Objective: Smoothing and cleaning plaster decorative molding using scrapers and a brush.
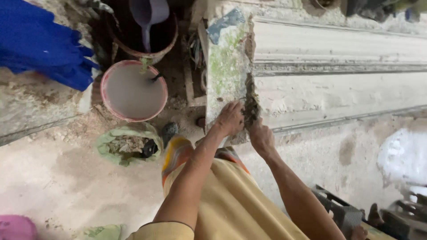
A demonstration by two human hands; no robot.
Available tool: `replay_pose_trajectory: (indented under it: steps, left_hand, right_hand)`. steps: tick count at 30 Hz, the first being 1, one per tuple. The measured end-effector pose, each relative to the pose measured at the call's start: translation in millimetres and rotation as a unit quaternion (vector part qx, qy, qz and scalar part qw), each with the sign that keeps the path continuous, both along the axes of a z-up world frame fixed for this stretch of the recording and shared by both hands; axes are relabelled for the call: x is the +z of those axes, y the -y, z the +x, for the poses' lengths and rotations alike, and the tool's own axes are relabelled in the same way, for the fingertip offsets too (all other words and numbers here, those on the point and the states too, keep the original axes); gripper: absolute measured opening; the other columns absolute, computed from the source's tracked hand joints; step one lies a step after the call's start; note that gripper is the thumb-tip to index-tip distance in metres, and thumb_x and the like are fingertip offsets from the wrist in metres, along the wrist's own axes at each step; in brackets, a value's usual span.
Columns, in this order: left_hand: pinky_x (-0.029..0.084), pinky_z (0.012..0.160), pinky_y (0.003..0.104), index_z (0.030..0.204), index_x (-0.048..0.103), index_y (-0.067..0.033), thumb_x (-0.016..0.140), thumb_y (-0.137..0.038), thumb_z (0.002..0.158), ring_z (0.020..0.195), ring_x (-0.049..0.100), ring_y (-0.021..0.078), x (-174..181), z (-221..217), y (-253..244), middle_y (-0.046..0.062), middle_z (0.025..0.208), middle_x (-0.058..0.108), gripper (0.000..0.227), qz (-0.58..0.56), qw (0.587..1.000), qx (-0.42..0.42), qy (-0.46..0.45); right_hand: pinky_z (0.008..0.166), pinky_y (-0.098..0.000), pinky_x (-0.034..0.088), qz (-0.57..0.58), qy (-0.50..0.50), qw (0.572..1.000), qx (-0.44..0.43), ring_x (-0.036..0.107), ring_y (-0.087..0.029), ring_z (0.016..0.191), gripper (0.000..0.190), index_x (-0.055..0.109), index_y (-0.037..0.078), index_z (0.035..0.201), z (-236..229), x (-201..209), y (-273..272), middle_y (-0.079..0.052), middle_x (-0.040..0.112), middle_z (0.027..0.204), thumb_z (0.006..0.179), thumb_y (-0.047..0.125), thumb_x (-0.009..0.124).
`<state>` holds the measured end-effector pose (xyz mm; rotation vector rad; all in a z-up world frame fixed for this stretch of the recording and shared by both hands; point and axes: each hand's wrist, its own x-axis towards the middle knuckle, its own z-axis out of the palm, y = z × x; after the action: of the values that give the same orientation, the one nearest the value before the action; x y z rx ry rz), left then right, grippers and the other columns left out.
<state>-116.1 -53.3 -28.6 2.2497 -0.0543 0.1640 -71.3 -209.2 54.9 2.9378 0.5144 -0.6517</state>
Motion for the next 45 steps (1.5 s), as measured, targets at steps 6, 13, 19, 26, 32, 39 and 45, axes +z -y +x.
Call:
replay_pose_trajectory:
  steps: [6,13,19,26,32,39,45]
  left_hand:
    - [0.022,0.123,0.045,0.084,0.082,-0.0090,0.070,-0.025,0.078,0.144,0.033,0.0354,13,-6,-9,0.016,0.144,0.048,0.021,-0.008,0.999,-0.027,-0.039]
    - [0.021,0.122,0.047,0.090,0.081,-0.0068,0.070,-0.025,0.080,0.145,0.029,0.0354,20,-4,-8,0.015,0.144,0.047,0.024,-0.003,0.997,-0.040,-0.062]
    - [0.025,0.123,0.047,0.090,0.080,-0.0074,0.069,-0.025,0.081,0.143,0.033,0.0352,2,-4,0,0.014,0.142,0.051,0.023,0.016,1.000,-0.014,0.001]
    - [0.023,0.124,0.046,0.084,0.081,-0.0084,0.069,-0.024,0.076,0.143,0.034,0.0352,7,-7,-3,0.015,0.141,0.052,0.021,0.000,1.000,-0.013,-0.007]
    - [0.021,0.129,0.045,0.089,0.081,-0.0093,0.068,-0.025,0.080,0.150,0.032,0.0345,22,-7,-4,0.013,0.146,0.051,0.022,-0.006,0.997,-0.028,-0.070]
    - [0.014,0.124,0.048,0.083,0.082,-0.0096,0.067,-0.026,0.083,0.149,0.021,0.0387,31,-2,-15,0.021,0.158,0.037,0.022,0.018,0.992,-0.053,-0.113]
    - [0.017,0.124,0.049,0.090,0.081,-0.0089,0.070,-0.029,0.079,0.148,0.024,0.0383,18,-9,-11,0.022,0.152,0.041,0.025,0.003,0.996,-0.033,-0.078]
  right_hand:
    - [0.074,-0.0671,0.052,-0.020,0.001,0.999,-0.034,0.067,-0.057,0.084,0.035,0.048,-0.001,0.121,-18,32,-17,-0.035,0.069,0.088,0.103,0.029,0.045]
    - [0.073,-0.0677,0.050,0.037,0.022,0.998,-0.042,0.067,-0.057,0.082,0.032,0.048,-0.002,0.118,-11,17,-11,-0.035,0.069,0.087,0.108,0.028,0.042]
    - [0.072,-0.0665,0.052,0.064,0.011,0.995,-0.069,0.065,-0.059,0.082,0.046,0.043,-0.005,0.122,13,10,1,-0.039,0.067,0.084,0.107,0.039,0.043]
    - [0.076,-0.0666,0.051,-0.019,-0.013,0.997,-0.076,0.067,-0.057,0.085,0.044,0.047,0.001,0.121,-23,34,-19,-0.035,0.069,0.088,0.111,0.043,0.038]
    - [0.074,-0.0643,0.054,-0.011,0.020,0.999,-0.036,0.069,-0.055,0.084,0.047,0.045,-0.008,0.131,-10,10,-5,-0.036,0.070,0.088,0.101,0.027,0.044]
    - [0.072,-0.0645,0.053,0.033,0.009,0.997,-0.069,0.068,-0.056,0.082,0.045,0.048,-0.008,0.126,-10,14,-7,-0.038,0.069,0.086,0.105,0.032,0.042]
    - [0.072,-0.0672,0.051,0.011,0.005,0.998,-0.061,0.068,-0.056,0.082,0.036,0.049,-0.002,0.122,-35,33,-21,-0.034,0.069,0.085,0.104,0.029,0.045]
